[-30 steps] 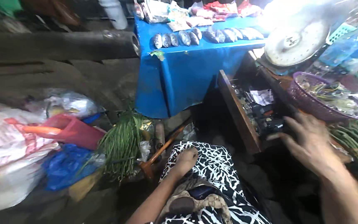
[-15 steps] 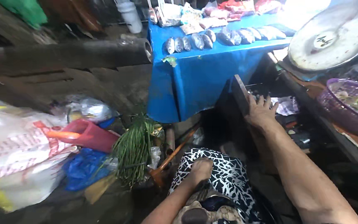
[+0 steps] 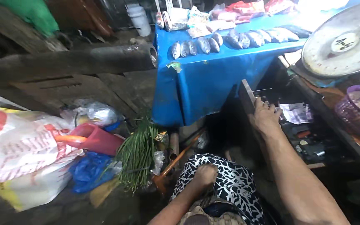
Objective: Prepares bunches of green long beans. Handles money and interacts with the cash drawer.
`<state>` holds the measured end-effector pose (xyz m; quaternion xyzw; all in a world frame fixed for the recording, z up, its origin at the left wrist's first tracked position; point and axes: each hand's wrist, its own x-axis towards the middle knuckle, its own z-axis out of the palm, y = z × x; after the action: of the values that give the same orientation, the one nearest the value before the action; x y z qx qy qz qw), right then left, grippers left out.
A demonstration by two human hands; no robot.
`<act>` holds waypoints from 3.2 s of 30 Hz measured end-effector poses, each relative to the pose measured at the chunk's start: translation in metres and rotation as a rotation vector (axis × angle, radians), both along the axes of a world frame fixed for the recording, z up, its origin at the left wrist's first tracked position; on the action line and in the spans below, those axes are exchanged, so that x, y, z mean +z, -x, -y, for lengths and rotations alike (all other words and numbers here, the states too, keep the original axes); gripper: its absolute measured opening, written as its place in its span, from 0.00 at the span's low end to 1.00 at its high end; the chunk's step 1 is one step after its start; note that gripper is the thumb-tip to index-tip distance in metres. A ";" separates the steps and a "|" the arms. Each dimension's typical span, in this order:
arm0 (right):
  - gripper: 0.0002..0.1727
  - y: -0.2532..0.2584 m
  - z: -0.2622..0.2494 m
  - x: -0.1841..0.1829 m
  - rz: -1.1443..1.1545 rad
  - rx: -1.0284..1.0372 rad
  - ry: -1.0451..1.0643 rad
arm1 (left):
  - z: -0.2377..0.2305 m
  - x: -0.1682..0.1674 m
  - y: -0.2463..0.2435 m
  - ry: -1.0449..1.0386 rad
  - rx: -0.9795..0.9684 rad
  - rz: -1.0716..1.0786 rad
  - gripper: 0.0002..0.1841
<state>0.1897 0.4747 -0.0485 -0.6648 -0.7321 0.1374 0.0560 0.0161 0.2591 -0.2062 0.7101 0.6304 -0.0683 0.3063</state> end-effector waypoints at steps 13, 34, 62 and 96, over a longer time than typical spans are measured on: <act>0.43 -0.003 0.005 -0.001 -0.048 0.017 -0.008 | 0.001 0.000 -0.001 -0.007 -0.002 -0.026 0.17; 0.43 -0.003 0.006 -0.001 -0.042 0.020 -0.001 | -0.002 0.004 -0.003 0.042 0.010 -0.046 0.16; 0.41 -0.005 0.007 -0.003 -0.075 0.013 -0.023 | -0.001 0.001 -0.003 0.017 0.018 -0.043 0.18; 0.41 -0.017 0.026 -0.005 -0.066 0.079 -0.040 | 0.020 0.006 0.009 -0.119 0.116 0.163 0.14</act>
<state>0.2065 0.4490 -0.0538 -0.6293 -0.7580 0.1468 0.0882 0.0067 0.2393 -0.2003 0.6926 0.6462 0.0451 0.3173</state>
